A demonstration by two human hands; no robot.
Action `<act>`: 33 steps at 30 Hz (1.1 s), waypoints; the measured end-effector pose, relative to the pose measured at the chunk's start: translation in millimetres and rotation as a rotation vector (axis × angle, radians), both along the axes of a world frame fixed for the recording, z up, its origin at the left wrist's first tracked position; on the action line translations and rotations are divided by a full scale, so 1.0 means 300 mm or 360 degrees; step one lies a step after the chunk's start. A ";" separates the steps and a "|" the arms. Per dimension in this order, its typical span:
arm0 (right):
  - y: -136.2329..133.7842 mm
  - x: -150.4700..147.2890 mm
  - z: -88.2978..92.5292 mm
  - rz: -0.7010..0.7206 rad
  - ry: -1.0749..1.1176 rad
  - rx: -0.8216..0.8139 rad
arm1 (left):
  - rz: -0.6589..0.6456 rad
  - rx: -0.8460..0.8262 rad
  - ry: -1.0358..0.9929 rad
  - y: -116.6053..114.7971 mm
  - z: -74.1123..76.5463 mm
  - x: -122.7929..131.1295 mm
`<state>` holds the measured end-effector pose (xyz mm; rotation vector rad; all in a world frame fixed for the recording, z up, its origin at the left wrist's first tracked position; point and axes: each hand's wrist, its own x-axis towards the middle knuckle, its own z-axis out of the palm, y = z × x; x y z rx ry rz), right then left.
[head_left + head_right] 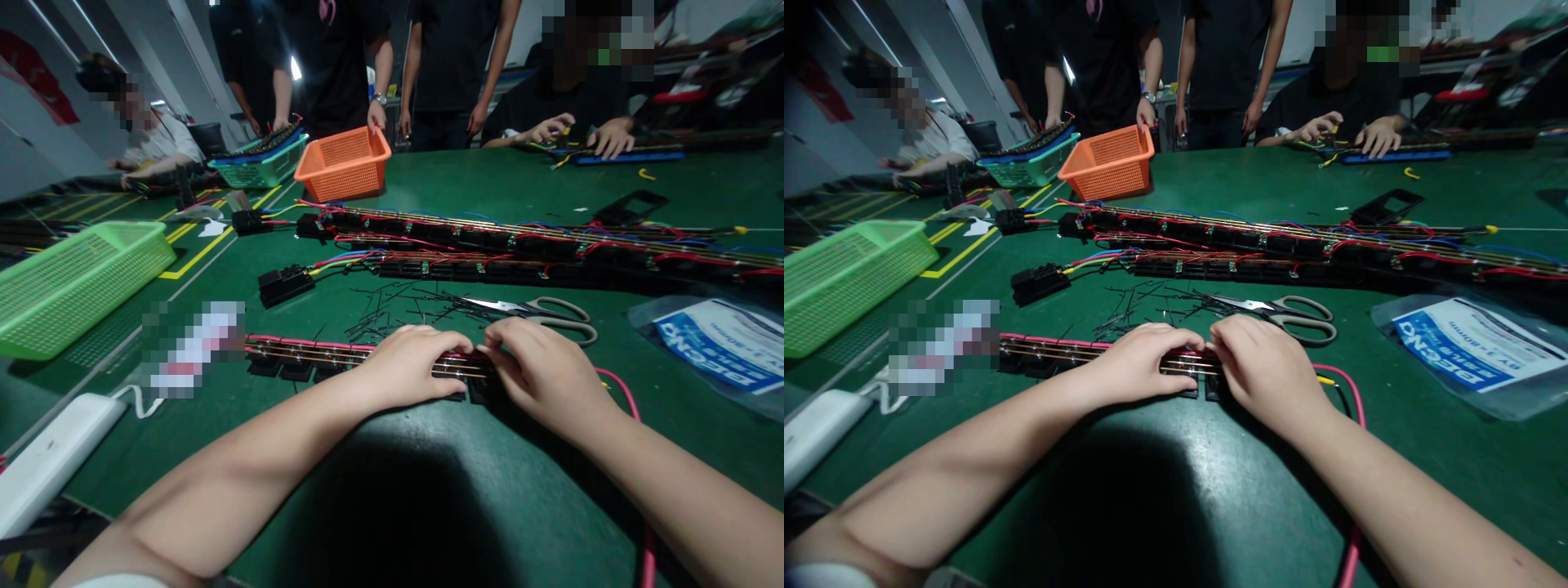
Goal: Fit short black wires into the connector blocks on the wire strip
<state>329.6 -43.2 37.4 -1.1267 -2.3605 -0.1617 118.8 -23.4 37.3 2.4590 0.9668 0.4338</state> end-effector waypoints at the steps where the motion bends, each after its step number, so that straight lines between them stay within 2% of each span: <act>1: 0.000 0.000 0.000 -0.0004 0.0015 0.0001 | 0.0001 -0.0006 0.0003 0.000 0.000 0.000; 9: 0.006 -0.006 -0.010 -0.0058 0.0123 -0.0034 | 0.0026 -0.0050 -0.0018 0.002 0.001 0.001; 13: 0.012 -0.005 -0.030 -0.0167 0.0180 -0.0167 | 0.0057 -0.0269 -0.0161 0.011 0.005 0.009; 16: 0.011 -0.006 -0.043 -0.0200 0.0165 -0.0209 | 0.0154 -0.0430 -0.0268 0.023 0.006 0.029; 20: 0.008 -0.008 -0.049 -0.0205 0.0144 -0.0230 | 0.0268 -0.0418 -0.0187 0.050 0.019 0.066; 24: 0.006 -0.007 -0.051 -0.0232 0.0172 -0.0235 | 0.0245 -0.0426 -0.0147 0.074 0.031 0.097; 29: 0.000 -0.009 -0.032 -0.0232 0.0208 -0.0302 | 0.0224 -0.0512 -0.0480 0.073 0.000 0.106; 33: -0.009 -0.013 -0.004 -0.0182 0.0159 -0.0463 | 0.0261 -0.0601 -0.0559 0.067 -0.020 0.098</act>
